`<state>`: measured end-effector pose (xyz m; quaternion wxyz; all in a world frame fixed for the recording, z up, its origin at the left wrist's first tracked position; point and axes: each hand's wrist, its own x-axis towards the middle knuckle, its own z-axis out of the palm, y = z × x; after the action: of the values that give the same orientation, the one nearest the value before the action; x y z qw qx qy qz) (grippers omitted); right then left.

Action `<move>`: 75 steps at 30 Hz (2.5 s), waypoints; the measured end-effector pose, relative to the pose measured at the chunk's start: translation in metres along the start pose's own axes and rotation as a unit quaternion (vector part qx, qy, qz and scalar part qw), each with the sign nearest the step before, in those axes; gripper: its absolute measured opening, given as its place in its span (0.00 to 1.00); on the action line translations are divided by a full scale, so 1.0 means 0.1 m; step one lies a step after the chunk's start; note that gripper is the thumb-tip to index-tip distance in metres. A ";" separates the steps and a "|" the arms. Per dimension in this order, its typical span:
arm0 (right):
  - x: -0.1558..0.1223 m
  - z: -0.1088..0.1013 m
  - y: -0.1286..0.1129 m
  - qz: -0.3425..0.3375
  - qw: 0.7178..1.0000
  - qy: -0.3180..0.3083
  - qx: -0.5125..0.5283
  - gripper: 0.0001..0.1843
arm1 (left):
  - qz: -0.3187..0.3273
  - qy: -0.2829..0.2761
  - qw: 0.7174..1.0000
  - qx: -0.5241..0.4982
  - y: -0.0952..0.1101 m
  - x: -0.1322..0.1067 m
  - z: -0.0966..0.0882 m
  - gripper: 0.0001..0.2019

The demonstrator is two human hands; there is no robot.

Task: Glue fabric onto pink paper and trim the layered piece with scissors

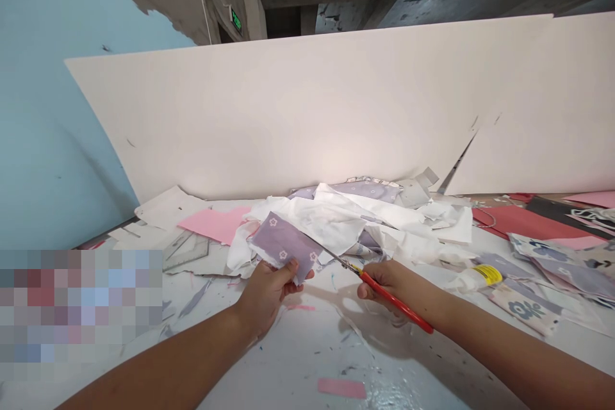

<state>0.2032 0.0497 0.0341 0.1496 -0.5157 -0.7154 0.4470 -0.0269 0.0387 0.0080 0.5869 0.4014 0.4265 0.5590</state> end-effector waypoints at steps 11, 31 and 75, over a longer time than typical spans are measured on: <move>-0.13 -0.03 -0.09 -0.085 0.993 -0.041 -0.072 0.19 | -0.008 -0.007 1.000 0.005 0.00 -0.03 0.00 0.12; -0.11 0.00 -0.09 -0.081 0.993 -0.006 -0.087 0.22 | -0.012 -0.036 0.998 0.043 0.00 -0.05 0.02 0.12; -0.19 0.02 -0.18 -0.058 0.997 -0.054 -0.020 0.20 | -0.006 -0.017 1.000 0.023 0.00 -0.06 0.03 0.11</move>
<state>0.1992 0.0305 0.0517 0.1261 -0.4517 -0.7599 0.4501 -0.0240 0.0325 0.0092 0.5881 0.4219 0.4313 0.5386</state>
